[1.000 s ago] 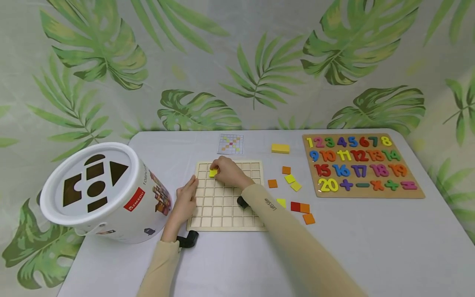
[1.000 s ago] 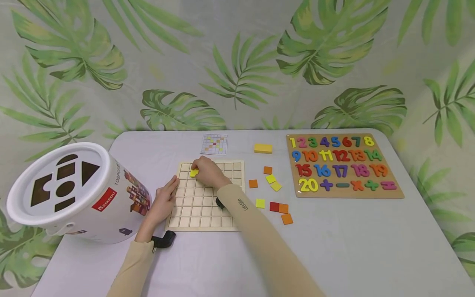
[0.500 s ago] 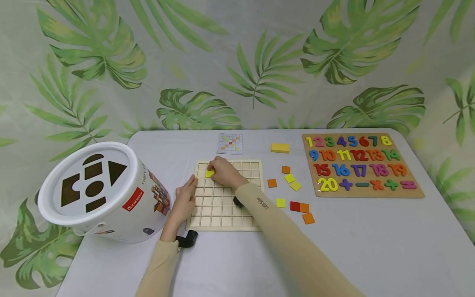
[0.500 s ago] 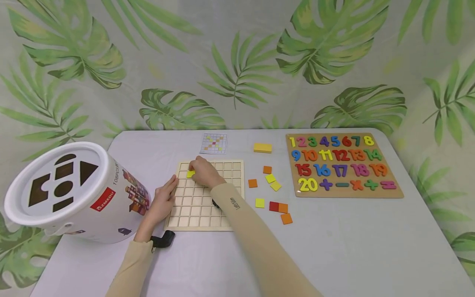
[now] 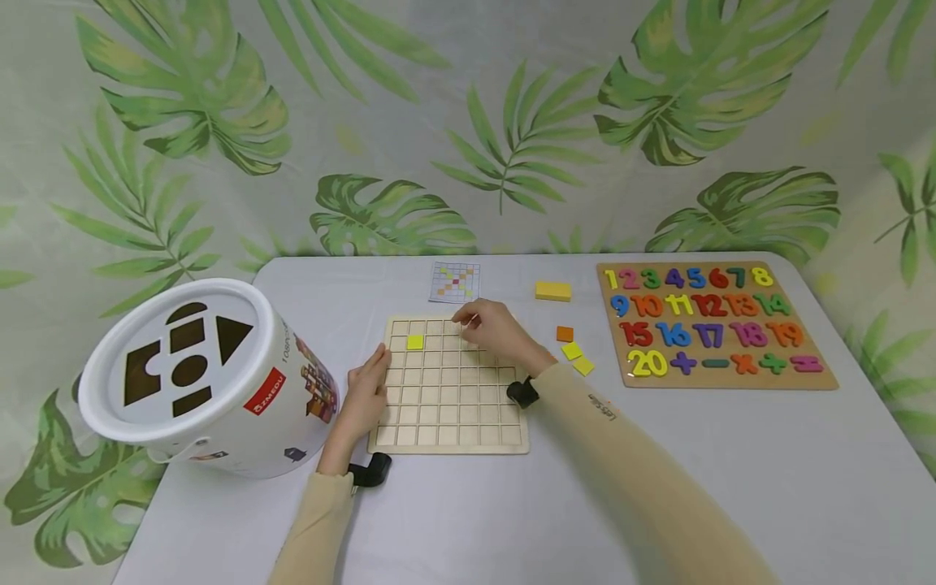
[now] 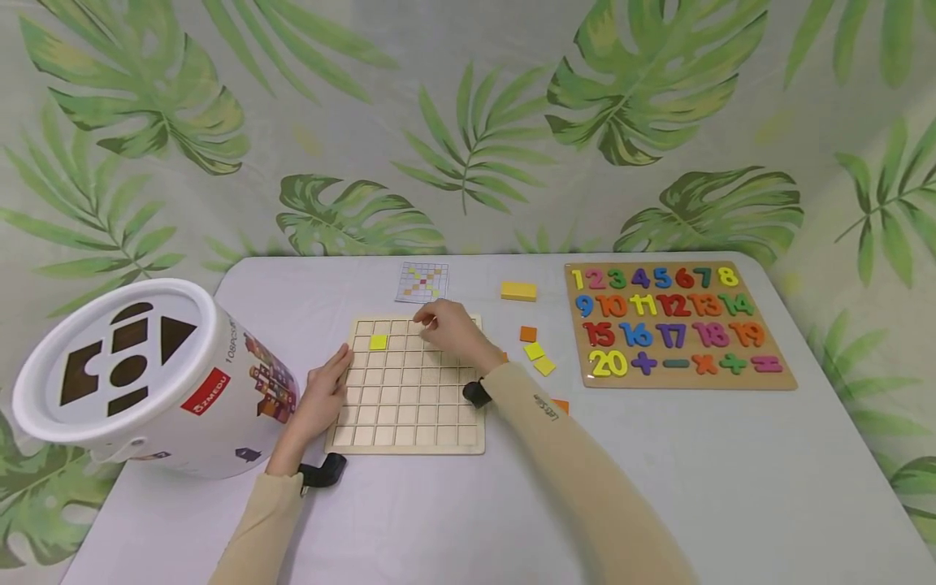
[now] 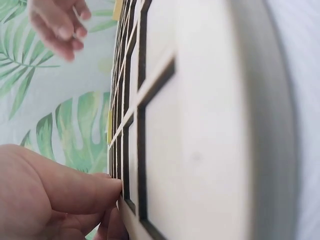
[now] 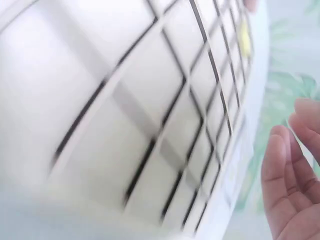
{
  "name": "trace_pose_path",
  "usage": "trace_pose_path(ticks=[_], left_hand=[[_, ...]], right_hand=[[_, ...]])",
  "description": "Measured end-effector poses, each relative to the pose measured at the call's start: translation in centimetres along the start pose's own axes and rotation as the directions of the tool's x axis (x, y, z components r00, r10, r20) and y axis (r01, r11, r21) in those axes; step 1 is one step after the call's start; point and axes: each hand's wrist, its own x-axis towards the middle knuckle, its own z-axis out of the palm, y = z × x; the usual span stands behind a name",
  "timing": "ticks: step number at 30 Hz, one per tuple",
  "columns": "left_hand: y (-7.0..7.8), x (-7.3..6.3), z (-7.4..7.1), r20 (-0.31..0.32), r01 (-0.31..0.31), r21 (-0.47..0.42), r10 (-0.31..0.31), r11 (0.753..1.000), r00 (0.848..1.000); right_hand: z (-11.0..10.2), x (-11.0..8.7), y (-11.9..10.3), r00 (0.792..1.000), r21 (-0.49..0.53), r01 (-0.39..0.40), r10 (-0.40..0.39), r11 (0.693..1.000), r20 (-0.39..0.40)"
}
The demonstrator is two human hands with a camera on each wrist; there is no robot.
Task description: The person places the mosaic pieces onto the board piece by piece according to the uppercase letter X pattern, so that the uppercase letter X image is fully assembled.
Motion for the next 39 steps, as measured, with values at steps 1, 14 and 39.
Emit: trace_pose_path(ticks=[1, 14, 39], left_hand=[[0.0, 0.0, 0.0, 0.001, 0.005, -0.002, -0.005, 1.0, 1.0], [-0.2, 0.0, -0.1, 0.002, 0.017, -0.014, -0.017, 1.0, 1.0], [0.1, 0.0, 0.1, 0.004, 0.014, -0.017, -0.014, 1.0, 1.0]], right_hand=[[-0.7, -0.6, 0.4, 1.0, 0.015, -0.018, 0.018, 1.0, -0.014], [-4.7, -7.9, 5.9, 0.982, -0.049, -0.181, 0.178, 0.982, -0.056], [-3.9, -7.2, 5.8, 0.996, -0.108, -0.075, 0.069, 0.991, -0.06]])
